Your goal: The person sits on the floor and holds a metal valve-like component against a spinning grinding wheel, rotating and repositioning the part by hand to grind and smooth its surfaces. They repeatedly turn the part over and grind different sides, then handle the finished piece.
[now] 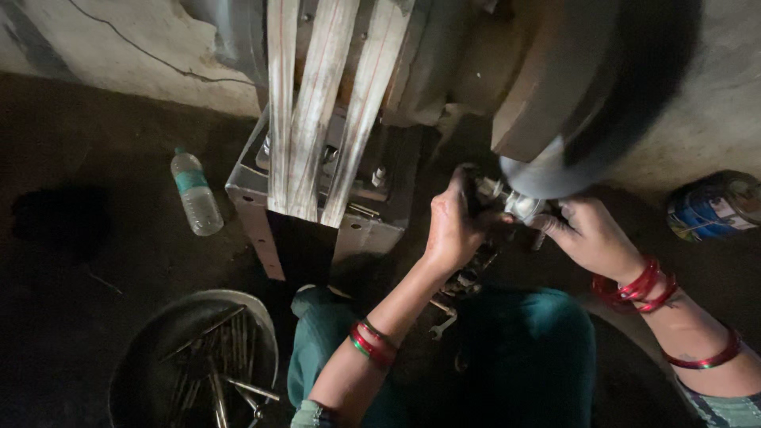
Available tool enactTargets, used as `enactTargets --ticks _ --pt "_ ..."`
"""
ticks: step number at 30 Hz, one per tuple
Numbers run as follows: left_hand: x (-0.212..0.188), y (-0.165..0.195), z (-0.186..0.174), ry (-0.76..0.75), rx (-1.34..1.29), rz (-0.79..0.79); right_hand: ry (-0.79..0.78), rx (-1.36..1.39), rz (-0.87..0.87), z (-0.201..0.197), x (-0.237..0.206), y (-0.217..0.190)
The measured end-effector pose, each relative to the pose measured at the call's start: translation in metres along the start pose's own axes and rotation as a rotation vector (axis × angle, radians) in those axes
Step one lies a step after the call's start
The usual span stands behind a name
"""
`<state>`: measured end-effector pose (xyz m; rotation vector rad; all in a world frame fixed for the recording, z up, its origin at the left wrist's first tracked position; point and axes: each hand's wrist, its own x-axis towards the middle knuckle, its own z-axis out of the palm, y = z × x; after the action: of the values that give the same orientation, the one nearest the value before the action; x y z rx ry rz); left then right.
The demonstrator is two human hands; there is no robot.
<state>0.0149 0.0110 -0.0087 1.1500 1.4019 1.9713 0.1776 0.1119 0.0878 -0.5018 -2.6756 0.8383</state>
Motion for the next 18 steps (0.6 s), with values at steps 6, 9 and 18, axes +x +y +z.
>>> enactTargets --ticks 6,9,18 --pt "0.012 -0.009 -0.001 0.028 0.100 0.052 -0.019 0.284 -0.045 0.004 0.010 -0.008" --pt "0.017 -0.014 -0.001 0.045 0.175 0.084 0.018 -0.027 -0.118 0.002 0.012 -0.008" --pt "0.000 -0.007 -0.001 0.015 0.112 0.111 0.090 -0.203 -0.192 0.003 -0.012 0.010"
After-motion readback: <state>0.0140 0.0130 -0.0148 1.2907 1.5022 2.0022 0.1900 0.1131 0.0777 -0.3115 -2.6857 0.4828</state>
